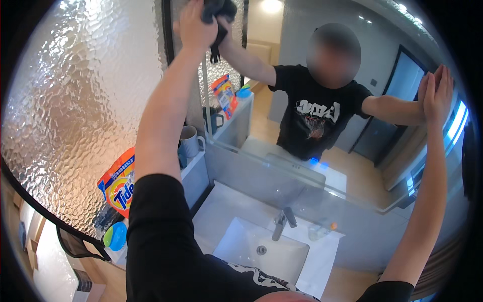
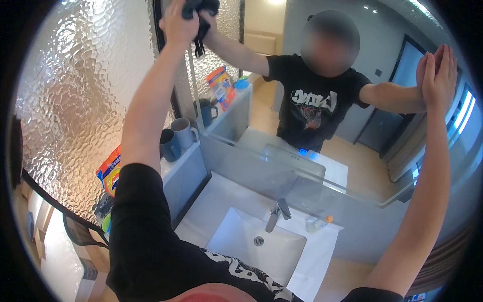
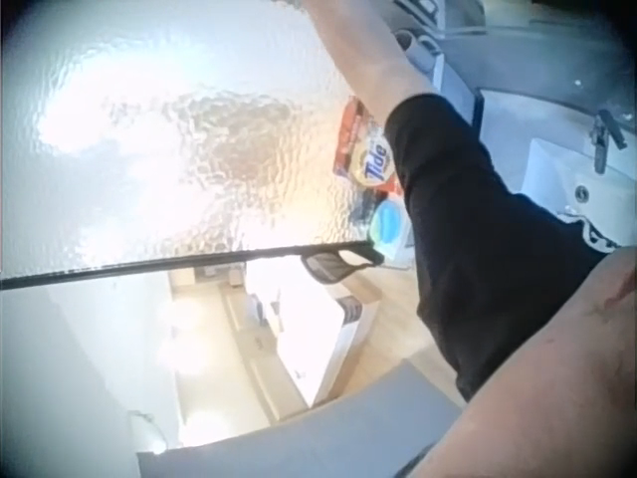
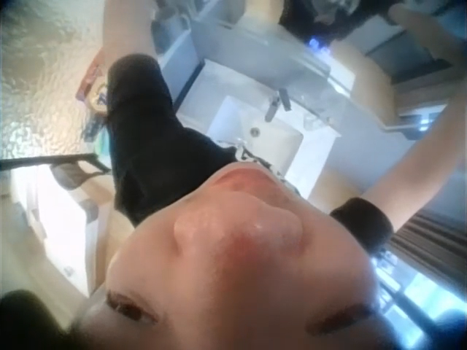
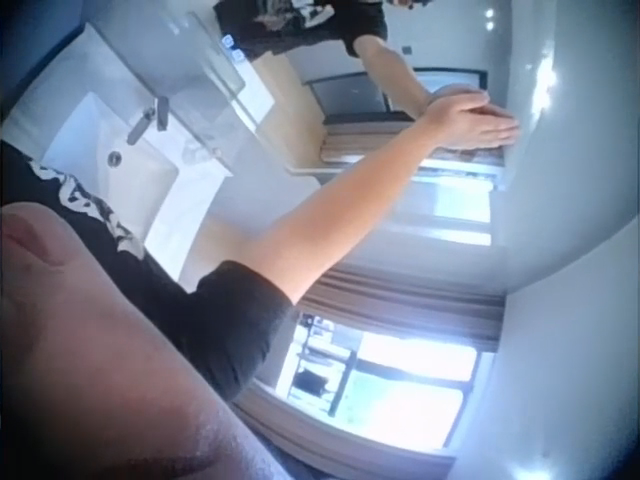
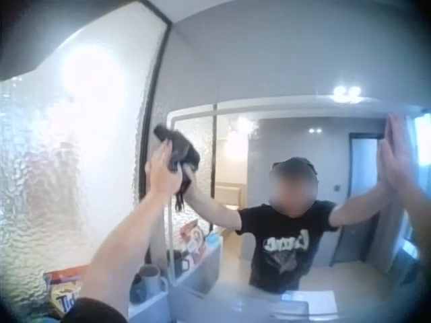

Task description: The person wets a cloth in a sink and wipes down a bathroom mirror.

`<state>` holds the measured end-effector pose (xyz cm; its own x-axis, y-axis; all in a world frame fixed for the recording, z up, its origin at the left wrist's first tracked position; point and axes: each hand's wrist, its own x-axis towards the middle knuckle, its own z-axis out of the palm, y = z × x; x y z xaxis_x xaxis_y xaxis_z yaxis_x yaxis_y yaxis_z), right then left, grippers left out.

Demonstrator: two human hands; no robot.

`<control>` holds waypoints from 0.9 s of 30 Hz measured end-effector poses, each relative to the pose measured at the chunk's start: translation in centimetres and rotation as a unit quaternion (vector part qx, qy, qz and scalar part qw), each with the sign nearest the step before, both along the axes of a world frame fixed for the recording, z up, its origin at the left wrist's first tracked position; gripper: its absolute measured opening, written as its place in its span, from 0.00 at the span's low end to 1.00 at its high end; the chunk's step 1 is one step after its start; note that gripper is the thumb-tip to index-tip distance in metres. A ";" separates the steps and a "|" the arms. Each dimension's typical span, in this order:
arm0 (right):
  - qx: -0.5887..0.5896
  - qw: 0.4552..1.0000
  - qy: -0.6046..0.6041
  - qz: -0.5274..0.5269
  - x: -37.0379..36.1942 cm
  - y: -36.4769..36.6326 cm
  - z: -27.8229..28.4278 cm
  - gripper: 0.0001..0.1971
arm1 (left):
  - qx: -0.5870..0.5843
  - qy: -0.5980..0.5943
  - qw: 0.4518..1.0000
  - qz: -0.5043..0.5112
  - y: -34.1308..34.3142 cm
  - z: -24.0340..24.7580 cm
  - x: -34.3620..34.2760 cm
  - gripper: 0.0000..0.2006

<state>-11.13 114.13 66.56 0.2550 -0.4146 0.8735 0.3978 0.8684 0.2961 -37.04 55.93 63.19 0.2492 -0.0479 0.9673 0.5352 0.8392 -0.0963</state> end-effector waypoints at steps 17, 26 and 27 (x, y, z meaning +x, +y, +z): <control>0.046 0.998 0.002 0.034 0.7 0.9 -0.7 0.27 | 0.218 -0.469 0.837 -0.179 9.9 -40.3 9.8 0.37; -0.047 0.998 -0.034 0.030 2.0 -1.0 -1.2 0.28 | 0.151 -0.210 0.959 -0.118 9.7 -18.3 6.3 0.27; -0.047 0.997 -0.041 0.037 2.2 -0.9 -1.3 0.28 | 0.096 -0.234 0.953 -0.168 9.1 -12.5 4.9 0.36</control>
<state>-8.89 113.20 65.25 0.2082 -0.3121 0.9270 0.3100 0.9199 0.2401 -32.10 64.99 50.71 -0.2677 -0.2361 0.9341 0.7237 0.5908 0.3568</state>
